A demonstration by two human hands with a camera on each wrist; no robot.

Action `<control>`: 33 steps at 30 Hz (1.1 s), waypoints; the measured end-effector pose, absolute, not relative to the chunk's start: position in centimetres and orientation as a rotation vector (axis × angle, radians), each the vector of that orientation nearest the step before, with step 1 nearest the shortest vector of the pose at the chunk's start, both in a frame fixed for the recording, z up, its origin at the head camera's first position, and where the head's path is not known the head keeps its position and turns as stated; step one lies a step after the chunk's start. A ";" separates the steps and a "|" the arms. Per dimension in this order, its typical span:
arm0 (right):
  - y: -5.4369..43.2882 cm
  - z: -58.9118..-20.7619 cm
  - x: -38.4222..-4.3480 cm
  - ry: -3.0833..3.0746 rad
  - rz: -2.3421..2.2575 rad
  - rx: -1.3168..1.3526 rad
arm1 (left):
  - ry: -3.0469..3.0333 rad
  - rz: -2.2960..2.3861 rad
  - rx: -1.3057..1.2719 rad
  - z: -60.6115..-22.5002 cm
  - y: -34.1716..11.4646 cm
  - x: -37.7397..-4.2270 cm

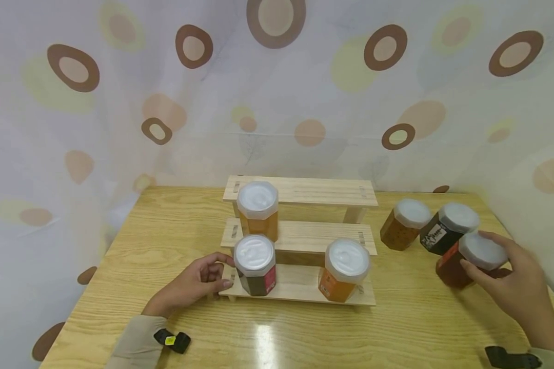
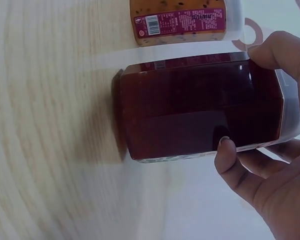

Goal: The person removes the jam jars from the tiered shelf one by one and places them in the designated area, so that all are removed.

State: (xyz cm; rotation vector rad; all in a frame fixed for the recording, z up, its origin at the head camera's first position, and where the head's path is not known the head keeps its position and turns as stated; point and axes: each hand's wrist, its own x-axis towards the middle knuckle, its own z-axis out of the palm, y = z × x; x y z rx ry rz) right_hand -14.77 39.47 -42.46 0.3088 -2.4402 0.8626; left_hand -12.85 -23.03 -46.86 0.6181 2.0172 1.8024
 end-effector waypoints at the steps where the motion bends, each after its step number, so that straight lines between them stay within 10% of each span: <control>1: 39.5 -42.6 -14.8 -2.441 0.864 0.307 | 2.017 1.802 0.619 -46.9 -23.0 -12.9; 33: 39.3 -42.5 -14.1 -2.496 0.947 0.184 | 2.021 1.799 0.633 -47.0 -23.1 -12.8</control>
